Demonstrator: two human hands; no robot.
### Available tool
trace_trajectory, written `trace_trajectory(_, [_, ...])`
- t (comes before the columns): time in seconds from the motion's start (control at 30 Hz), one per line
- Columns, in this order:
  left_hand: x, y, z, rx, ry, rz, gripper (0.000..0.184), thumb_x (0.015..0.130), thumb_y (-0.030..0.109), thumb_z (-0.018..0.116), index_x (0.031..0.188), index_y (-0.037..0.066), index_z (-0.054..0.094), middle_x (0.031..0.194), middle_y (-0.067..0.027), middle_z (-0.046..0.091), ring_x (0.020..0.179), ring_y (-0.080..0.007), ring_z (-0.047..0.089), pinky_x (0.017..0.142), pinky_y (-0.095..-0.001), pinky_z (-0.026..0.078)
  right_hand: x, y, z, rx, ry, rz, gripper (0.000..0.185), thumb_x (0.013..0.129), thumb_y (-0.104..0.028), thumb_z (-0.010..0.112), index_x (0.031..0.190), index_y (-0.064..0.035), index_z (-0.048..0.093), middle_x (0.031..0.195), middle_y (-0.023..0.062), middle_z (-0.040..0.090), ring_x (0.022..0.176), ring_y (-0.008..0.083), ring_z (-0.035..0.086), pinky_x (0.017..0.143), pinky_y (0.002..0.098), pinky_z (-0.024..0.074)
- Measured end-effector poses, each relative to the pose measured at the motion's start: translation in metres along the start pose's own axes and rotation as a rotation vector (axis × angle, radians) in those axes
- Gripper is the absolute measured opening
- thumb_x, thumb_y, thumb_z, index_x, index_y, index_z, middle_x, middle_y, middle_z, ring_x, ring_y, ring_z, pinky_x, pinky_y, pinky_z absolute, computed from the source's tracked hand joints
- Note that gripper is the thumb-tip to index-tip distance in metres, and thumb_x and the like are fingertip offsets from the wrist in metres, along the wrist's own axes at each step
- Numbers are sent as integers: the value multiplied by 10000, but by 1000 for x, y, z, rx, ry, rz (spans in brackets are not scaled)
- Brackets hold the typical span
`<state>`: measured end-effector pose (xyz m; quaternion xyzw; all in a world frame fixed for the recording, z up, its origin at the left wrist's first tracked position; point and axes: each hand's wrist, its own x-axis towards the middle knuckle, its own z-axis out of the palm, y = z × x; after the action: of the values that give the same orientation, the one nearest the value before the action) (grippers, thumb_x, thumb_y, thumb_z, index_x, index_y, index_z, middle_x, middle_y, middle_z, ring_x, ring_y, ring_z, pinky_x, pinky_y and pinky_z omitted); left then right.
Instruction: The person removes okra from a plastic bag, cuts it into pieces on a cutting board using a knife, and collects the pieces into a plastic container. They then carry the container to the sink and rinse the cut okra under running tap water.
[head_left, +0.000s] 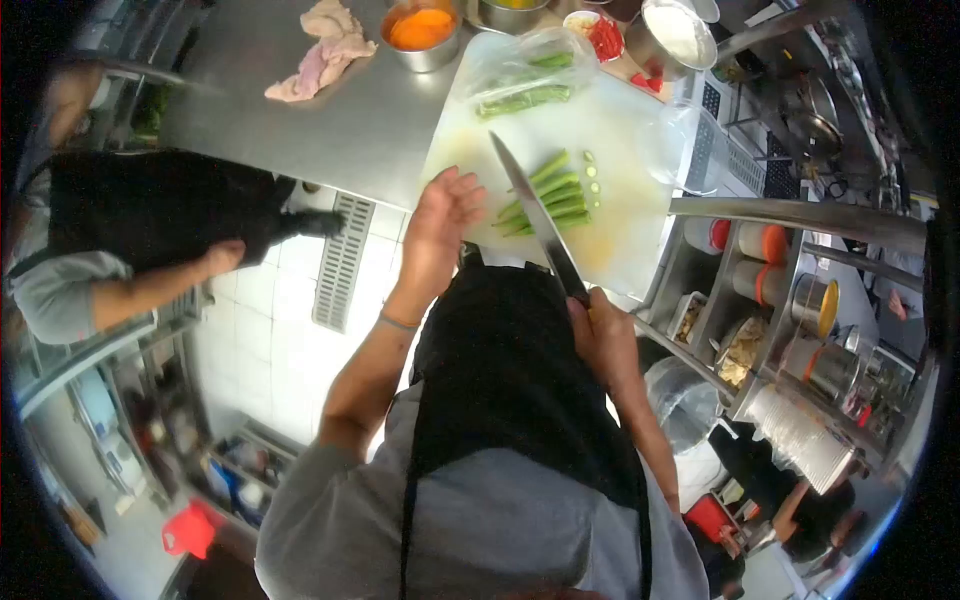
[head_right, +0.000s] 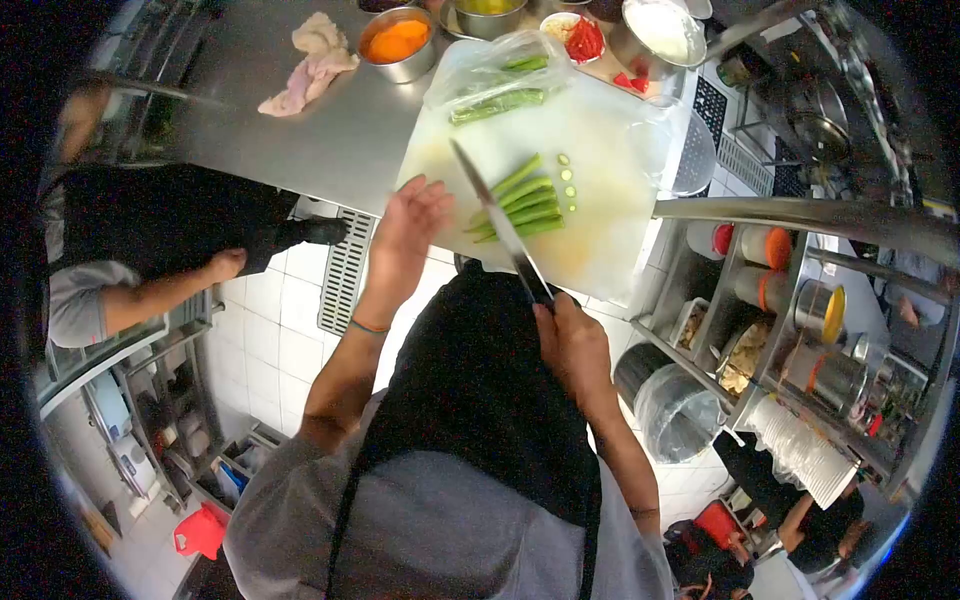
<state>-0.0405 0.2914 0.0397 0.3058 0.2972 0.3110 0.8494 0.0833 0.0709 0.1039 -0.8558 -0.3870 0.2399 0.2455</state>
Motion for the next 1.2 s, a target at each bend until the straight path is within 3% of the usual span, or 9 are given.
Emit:
trace_trajectory(0.03, [-3, 13, 7, 7, 0, 7, 561, 1034, 477, 395, 1272, -10, 539, 1317, -187, 552, 1269, -315, 493, 1078, -434, 379, 3, -9, 5, -129, 120, -152, 211, 924, -225, 661, 887, -45, 558, 750, 207, 627, 608, 372, 643, 535, 456, 507])
trace_trajectory(0.1, [-16, 42, 23, -516, -261, -416, 644, 1036, 521, 293, 1305, -22, 511, 1344, -224, 544, 1287, -335, 488, 1120, -461, 330, 12, -31, 9, -215, 194, -214, 204, 902, -233, 673, 849, -79, 550, 731, 150, 604, 594, 323, 648, 485, 458, 508])
trace_trajectory(0.2, [-26, 53, 22, -469, -182, -468, 664, 1033, 534, 277, 1322, -21, 499, 1386, -234, 516, 1300, -359, 478, 1125, -476, 322, 12, -51, 1, -274, 166, -201, 159, 890, -190, 679, 850, -67, 587, 720, 132, 578, 576, 348, 616, 491, 460, 488])
trace_trajectory(0.47, [-24, 57, 9, -446, -214, -397, 569, 1046, 447, 304, 1294, -15, 525, 1347, -195, 560, 1301, -339, 485, 1119, -440, 345, 19, -56, 0, -323, 126, -317, 167, 898, -227, 666, 835, -114, 560, 704, 77, 540, 552, 271, 630, 448, 405, 510])
trace_trajectory(0.6, [-15, 67, 5, -524, -69, -226, 572, 1051, 422, 282, 1265, -45, 534, 1319, -195, 580, 1274, -351, 510, 1139, -457, 335, 14, -47, -2, -322, 132, -313, 164, 885, -216, 678, 837, -111, 563, 713, 84, 547, 553, 276, 630, 450, 406, 511])
trace_trajectory(0.77, [-23, 42, 7, -507, -213, -341, 565, 1042, 425, 304, 1261, -43, 532, 1276, -206, 604, 1257, -352, 525, 1146, -459, 335, 24, -57, -1, -246, 89, -299, 133, 880, -188, 690, 879, -84, 607, 730, 107, 574, 584, 334, 628, 503, 440, 504])
trace_trajectory(0.87, [-16, 60, 1, -549, -49, -120, 560, 1030, 425, 341, 1260, -49, 532, 1257, -204, 611, 1245, -374, 524, 1132, -467, 346, 15, -41, -6, -279, 135, -342, 161, 862, -203, 696, 854, -100, 574, 738, 90, 570, 556, 294, 638, 473, 419, 530])
trace_trajectory(1.0, [-25, 33, 12, -537, -70, -347, 530, 1020, 399, 375, 1250, -50, 535, 1252, -203, 612, 1217, -375, 546, 1130, -456, 355, 25, -47, -3, -255, 121, -327, 165, 854, -203, 705, 855, -98, 578, 748, 89, 576, 572, 292, 643, 484, 420, 533])
trace_trajectory(1.2, [-22, 47, 14, -522, -18, -187, 497, 1029, 376, 382, 1259, -33, 545, 1267, -198, 610, 1229, -368, 541, 1112, -445, 373, 18, -33, -11, -231, 112, -326, 158, 845, -187, 714, 855, -92, 587, 765, 96, 596, 601, 296, 648, 495, 423, 532])
